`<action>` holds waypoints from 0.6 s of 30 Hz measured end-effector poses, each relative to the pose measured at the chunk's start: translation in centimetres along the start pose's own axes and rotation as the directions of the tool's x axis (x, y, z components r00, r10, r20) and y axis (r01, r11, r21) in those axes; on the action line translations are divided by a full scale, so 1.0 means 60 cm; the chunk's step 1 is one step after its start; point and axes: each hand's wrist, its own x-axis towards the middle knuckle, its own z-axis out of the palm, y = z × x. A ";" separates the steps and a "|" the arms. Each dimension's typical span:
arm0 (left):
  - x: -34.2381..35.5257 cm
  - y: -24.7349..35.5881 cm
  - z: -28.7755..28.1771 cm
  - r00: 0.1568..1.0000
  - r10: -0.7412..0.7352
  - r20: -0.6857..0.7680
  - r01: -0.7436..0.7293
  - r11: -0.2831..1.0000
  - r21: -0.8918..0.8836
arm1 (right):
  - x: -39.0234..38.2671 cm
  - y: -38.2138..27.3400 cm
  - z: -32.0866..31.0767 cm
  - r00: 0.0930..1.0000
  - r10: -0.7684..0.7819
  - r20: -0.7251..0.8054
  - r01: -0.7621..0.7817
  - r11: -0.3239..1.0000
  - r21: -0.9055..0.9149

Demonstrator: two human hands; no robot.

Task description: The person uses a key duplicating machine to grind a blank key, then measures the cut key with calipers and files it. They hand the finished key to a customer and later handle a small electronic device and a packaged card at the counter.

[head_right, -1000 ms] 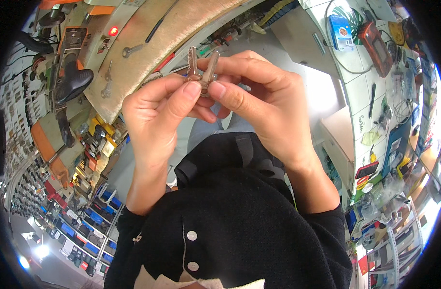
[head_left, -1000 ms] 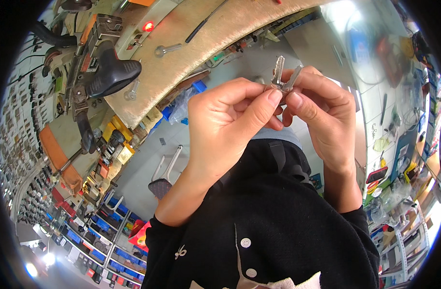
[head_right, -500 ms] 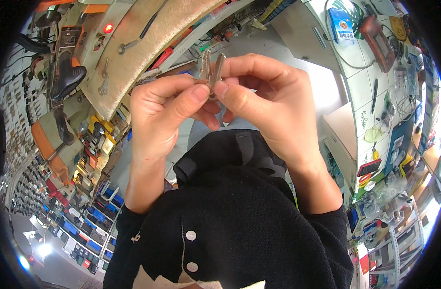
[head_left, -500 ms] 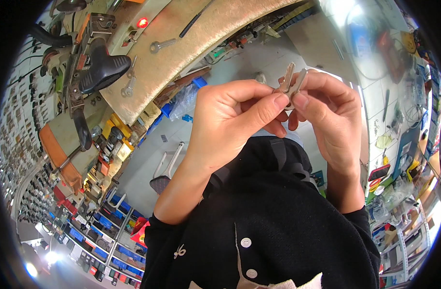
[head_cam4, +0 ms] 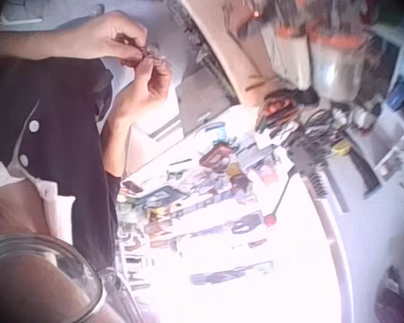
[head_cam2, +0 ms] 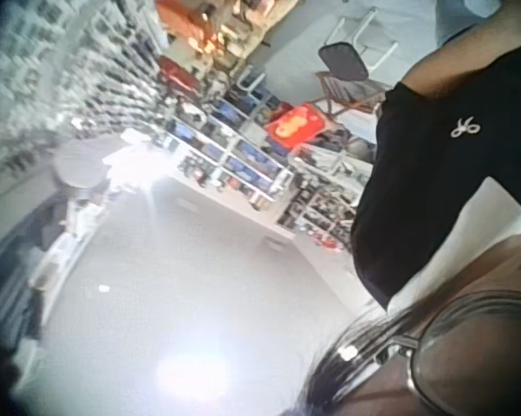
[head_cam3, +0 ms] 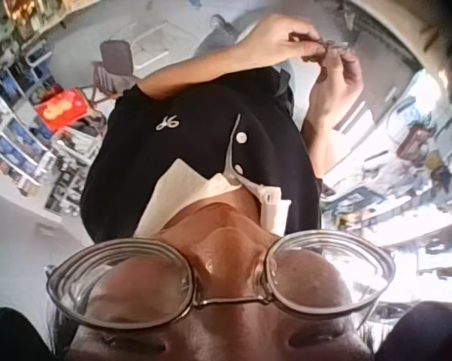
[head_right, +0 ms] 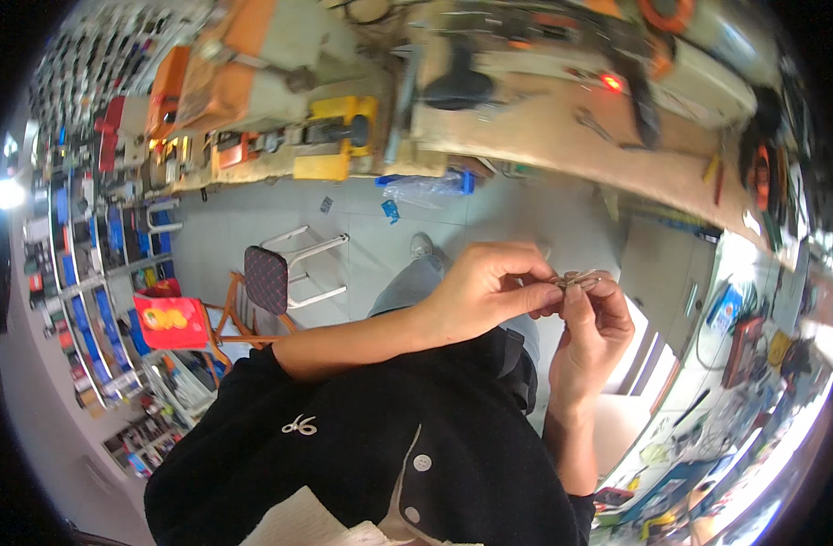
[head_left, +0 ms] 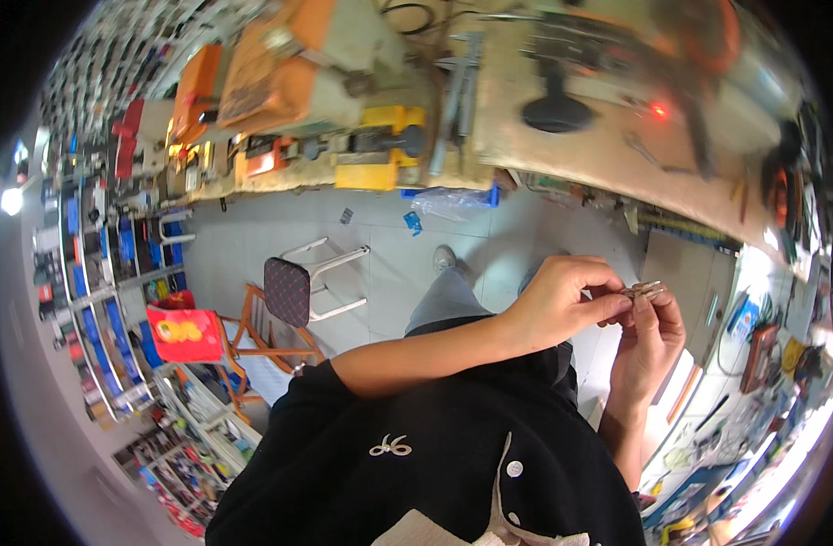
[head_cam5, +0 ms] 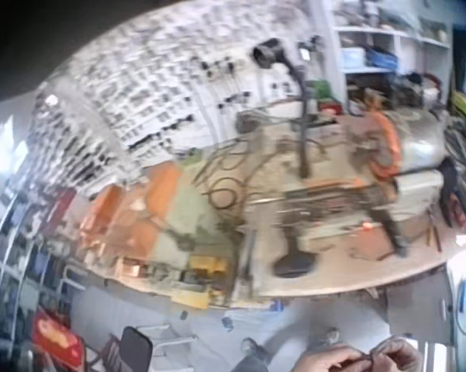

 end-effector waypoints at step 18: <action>-0.400 -0.057 -0.543 0.806 -0.107 -0.582 -0.174 0.897 -0.406 | 0.001 0.318 0.273 0.989 0.080 -0.124 -0.131 0.858 -0.496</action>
